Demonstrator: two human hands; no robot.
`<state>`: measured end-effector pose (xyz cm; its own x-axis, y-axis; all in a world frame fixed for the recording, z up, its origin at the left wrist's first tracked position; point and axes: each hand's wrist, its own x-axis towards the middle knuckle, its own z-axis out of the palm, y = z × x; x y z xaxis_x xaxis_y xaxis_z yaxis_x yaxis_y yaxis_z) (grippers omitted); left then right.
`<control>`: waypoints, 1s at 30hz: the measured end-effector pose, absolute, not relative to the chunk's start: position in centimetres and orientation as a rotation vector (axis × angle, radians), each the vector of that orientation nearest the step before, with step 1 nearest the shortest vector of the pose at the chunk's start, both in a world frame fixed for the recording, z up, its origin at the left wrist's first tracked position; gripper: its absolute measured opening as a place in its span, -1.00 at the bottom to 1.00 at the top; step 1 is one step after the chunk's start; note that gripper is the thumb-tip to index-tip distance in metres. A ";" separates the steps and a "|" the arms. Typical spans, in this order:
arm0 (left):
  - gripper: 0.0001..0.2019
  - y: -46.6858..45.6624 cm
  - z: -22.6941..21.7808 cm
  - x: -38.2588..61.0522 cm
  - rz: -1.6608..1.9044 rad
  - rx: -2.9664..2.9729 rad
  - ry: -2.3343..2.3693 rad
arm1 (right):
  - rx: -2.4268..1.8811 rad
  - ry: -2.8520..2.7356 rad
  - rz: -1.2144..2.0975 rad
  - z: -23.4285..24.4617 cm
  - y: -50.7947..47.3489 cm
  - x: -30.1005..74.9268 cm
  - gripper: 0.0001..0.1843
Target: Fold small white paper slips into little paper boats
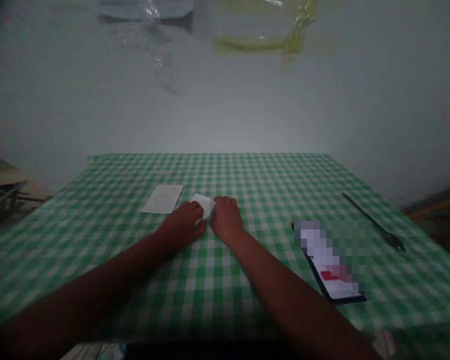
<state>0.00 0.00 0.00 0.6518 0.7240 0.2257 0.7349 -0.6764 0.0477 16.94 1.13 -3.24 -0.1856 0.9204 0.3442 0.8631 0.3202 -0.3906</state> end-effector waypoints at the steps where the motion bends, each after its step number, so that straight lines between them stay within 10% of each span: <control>1: -0.89 0.1 0.1 -0.3 -0.342 -2.821 -1.222 | -1.560 -2.083 0.142 -3.2 1.3 16.8 -0.55; 30: -0.93 0.7 -1.9 -1.7 -0.556 -2.956 -0.998 | -1.251 -2.194 0.346 -3.1 -1.0 18.1 -0.60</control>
<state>-1.72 0.69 -1.92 0.7400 0.5923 0.3188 0.5825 -0.8013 0.1364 18.13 -1.00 -3.12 -0.3891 0.8487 0.3582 0.6973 0.5255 -0.4875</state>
